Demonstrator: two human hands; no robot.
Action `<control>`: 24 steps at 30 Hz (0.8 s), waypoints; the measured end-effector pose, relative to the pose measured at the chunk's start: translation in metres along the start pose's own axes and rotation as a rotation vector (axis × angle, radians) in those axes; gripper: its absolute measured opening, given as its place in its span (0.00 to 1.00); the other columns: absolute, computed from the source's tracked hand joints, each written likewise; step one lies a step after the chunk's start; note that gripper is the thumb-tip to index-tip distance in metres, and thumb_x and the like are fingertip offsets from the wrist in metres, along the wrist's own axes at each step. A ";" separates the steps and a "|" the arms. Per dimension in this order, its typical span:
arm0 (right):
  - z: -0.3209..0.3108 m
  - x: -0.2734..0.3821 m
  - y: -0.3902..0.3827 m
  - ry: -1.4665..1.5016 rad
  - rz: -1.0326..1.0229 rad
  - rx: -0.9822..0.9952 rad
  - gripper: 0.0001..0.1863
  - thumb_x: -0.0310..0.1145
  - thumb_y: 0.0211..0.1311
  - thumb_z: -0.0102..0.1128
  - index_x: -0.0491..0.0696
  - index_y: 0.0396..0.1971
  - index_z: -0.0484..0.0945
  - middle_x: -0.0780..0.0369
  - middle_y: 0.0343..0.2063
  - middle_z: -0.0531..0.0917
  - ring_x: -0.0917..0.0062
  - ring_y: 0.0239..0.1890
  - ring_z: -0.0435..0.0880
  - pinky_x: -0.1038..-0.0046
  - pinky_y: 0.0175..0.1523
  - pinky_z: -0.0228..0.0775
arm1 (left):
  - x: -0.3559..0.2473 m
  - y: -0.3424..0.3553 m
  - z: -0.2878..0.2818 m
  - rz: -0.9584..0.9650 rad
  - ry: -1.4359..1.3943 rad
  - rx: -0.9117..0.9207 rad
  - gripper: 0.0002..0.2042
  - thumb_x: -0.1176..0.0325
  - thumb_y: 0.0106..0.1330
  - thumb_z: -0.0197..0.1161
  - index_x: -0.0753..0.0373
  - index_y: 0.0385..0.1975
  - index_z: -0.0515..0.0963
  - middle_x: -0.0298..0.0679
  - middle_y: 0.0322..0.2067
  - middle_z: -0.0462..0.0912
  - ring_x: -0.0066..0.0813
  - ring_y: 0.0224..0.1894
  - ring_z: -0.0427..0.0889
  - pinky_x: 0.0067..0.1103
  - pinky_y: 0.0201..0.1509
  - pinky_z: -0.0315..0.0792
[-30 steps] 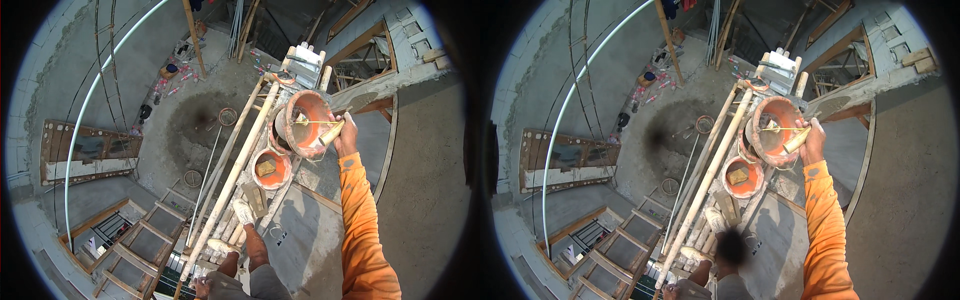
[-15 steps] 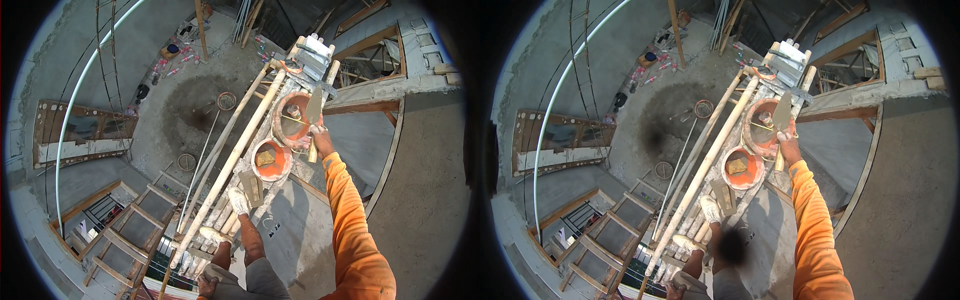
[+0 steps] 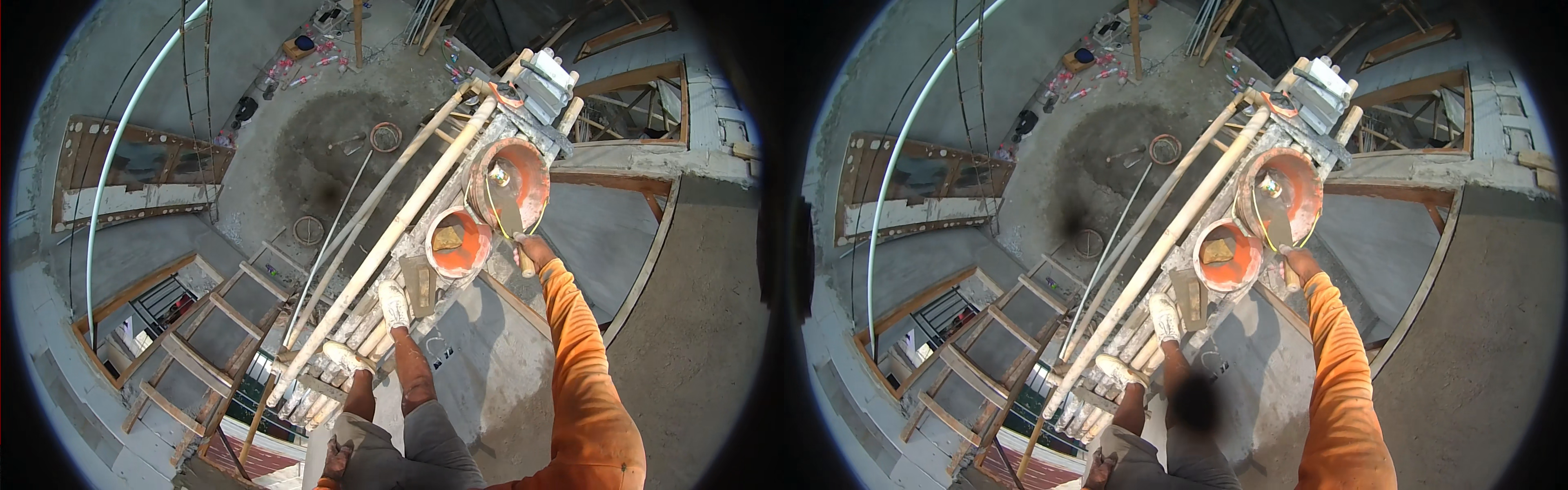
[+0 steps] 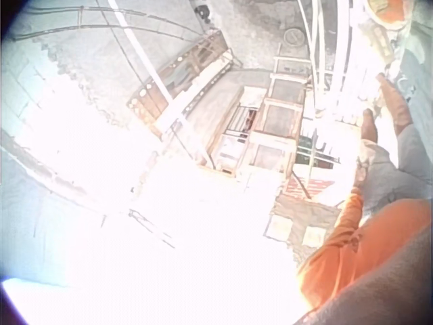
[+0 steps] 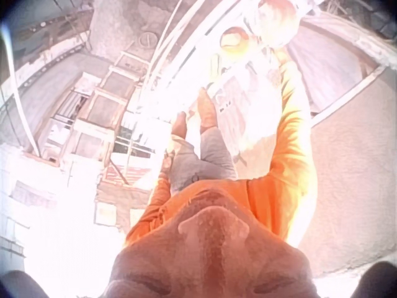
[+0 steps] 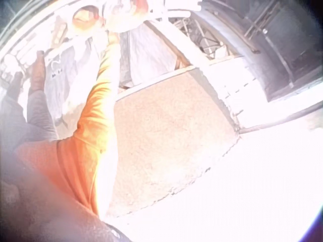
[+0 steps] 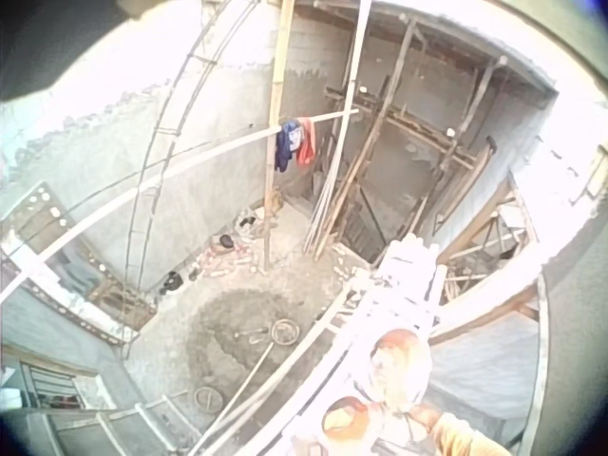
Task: The person applies wet plaster or cement from a bucket onto a wall using a trowel, smoothing it across the surface.
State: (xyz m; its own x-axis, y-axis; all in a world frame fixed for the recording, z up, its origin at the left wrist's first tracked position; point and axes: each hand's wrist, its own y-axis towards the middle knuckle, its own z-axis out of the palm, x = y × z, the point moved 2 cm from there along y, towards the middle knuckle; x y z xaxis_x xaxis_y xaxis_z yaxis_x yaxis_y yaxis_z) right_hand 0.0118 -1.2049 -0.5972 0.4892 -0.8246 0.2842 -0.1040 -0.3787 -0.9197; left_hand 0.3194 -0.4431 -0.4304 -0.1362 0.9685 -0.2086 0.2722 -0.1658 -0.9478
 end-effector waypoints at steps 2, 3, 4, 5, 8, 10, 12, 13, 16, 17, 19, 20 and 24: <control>-0.006 0.017 0.031 -0.090 -0.045 0.004 0.12 0.40 0.75 0.57 0.45 0.41 0.75 0.61 0.24 0.79 0.74 0.19 0.79 0.69 0.22 0.76 | 0.020 -0.001 -0.002 -0.099 -0.233 0.058 0.36 0.58 0.73 0.64 0.72 0.73 0.59 0.60 0.63 0.74 0.48 0.68 0.73 0.34 0.72 0.65; -0.005 0.020 0.046 -0.112 -0.028 0.025 0.12 0.40 0.75 0.57 0.46 0.41 0.75 0.62 0.23 0.78 0.74 0.18 0.79 0.69 0.22 0.76 | 0.033 -0.011 -0.002 -0.262 -0.449 0.086 0.35 0.58 0.74 0.63 0.72 0.74 0.58 0.59 0.65 0.73 0.46 0.68 0.72 0.34 0.72 0.65; -0.008 0.026 0.058 -0.150 -0.024 -0.022 0.13 0.41 0.74 0.58 0.46 0.41 0.75 0.62 0.23 0.78 0.75 0.18 0.79 0.69 0.22 0.76 | 0.039 -0.013 -0.002 -0.121 -0.358 0.079 0.34 0.57 0.75 0.62 0.71 0.73 0.60 0.58 0.64 0.74 0.47 0.67 0.73 0.34 0.72 0.66; -0.006 0.027 0.068 -0.179 0.002 0.011 0.14 0.42 0.74 0.59 0.46 0.41 0.76 0.62 0.22 0.78 0.75 0.17 0.78 0.70 0.22 0.76 | 0.048 -0.027 -0.004 -0.056 -0.269 0.034 0.33 0.56 0.76 0.61 0.71 0.72 0.61 0.57 0.63 0.74 0.49 0.66 0.75 0.34 0.71 0.66; 0.009 0.021 0.072 -0.663 -0.294 -0.229 0.24 0.50 0.69 0.62 0.41 0.47 0.78 0.57 0.31 0.82 0.66 0.32 0.85 0.60 0.40 0.82 | 0.065 -0.038 -0.001 -0.034 0.101 -0.108 0.30 0.53 0.78 0.56 0.69 0.70 0.66 0.60 0.60 0.77 0.56 0.64 0.76 0.36 0.71 0.67; 0.031 0.009 0.047 -1.132 -0.656 -0.590 0.28 0.50 0.69 0.62 0.39 0.53 0.78 0.51 0.44 0.84 0.57 0.46 0.85 0.59 0.54 0.78 | 0.070 -0.047 -0.004 -0.125 0.053 -0.244 0.29 0.52 0.78 0.54 0.69 0.69 0.67 0.62 0.59 0.78 0.58 0.64 0.76 0.38 0.71 0.66; 0.065 -0.017 0.004 -1.255 -0.945 -0.679 0.28 0.48 0.71 0.60 0.39 0.57 0.77 0.49 0.55 0.81 0.54 0.54 0.83 0.59 0.60 0.74 | 0.064 -0.050 -0.006 0.043 0.005 -0.221 0.34 0.47 0.74 0.57 0.67 0.70 0.67 0.62 0.58 0.79 0.58 0.66 0.74 0.41 0.73 0.65; 0.087 -0.030 -0.020 -1.194 -1.192 -0.546 0.27 0.47 0.72 0.59 0.39 0.59 0.77 0.50 0.60 0.78 0.54 0.56 0.82 0.60 0.61 0.73 | 0.062 -0.056 -0.009 0.024 -0.014 -0.251 0.34 0.47 0.74 0.57 0.67 0.70 0.67 0.62 0.58 0.79 0.58 0.66 0.74 0.41 0.73 0.65; 0.166 -0.099 -0.079 -0.757 -0.811 0.031 0.22 0.37 0.74 0.56 0.39 0.61 0.76 0.47 0.57 0.81 0.55 0.62 0.79 0.62 0.67 0.67 | 0.063 -0.059 -0.008 -0.295 0.294 0.013 0.50 0.36 0.59 0.64 0.66 0.75 0.60 0.65 0.67 0.69 0.64 0.71 0.67 0.44 0.75 0.62; 0.194 -0.127 -0.100 -0.559 -0.739 0.207 0.22 0.37 0.75 0.55 0.39 0.61 0.76 0.48 0.56 0.82 0.57 0.61 0.80 0.65 0.67 0.67 | 0.064 -0.062 -0.008 -0.331 0.266 0.023 0.50 0.36 0.59 0.64 0.66 0.75 0.60 0.65 0.67 0.69 0.64 0.71 0.67 0.44 0.75 0.62; 0.244 -0.194 -0.132 -0.779 -0.366 0.279 0.28 0.40 0.75 0.55 0.39 0.68 0.71 0.49 0.60 0.81 0.63 0.62 0.79 0.67 0.67 0.67 | 0.073 -0.058 -0.009 -0.365 -0.011 0.130 0.53 0.36 0.60 0.63 0.68 0.77 0.52 0.68 0.69 0.65 0.66 0.72 0.64 0.44 0.76 0.61; 0.269 -0.232 -0.148 -0.824 -0.246 0.347 0.31 0.41 0.73 0.56 0.40 0.70 0.68 0.50 0.62 0.79 0.63 0.62 0.79 0.67 0.68 0.67 | 0.079 -0.055 -0.010 -0.313 0.011 0.082 0.52 0.41 0.61 0.67 0.72 0.75 0.53 0.66 0.65 0.70 0.59 0.69 0.70 0.40 0.73 0.65; 0.315 -0.298 -0.156 -0.766 -0.015 0.554 0.43 0.44 0.67 0.62 0.36 0.75 0.60 0.48 0.71 0.70 0.60 0.70 0.72 0.66 0.75 0.60 | 0.125 -0.009 -0.031 -0.313 -0.517 -0.260 0.41 0.55 0.64 0.70 0.74 0.69 0.60 0.57 0.58 0.75 0.43 0.59 0.78 0.32 0.63 0.73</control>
State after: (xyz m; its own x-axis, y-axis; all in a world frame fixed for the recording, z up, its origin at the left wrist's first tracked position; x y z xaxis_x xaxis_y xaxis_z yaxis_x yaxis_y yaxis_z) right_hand 0.1547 -0.7680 -0.6238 0.9433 -0.2460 0.2230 0.2371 0.0291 -0.9710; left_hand 0.3294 -0.3143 -0.4402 -0.6688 0.7388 -0.0827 0.3577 0.2223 -0.9070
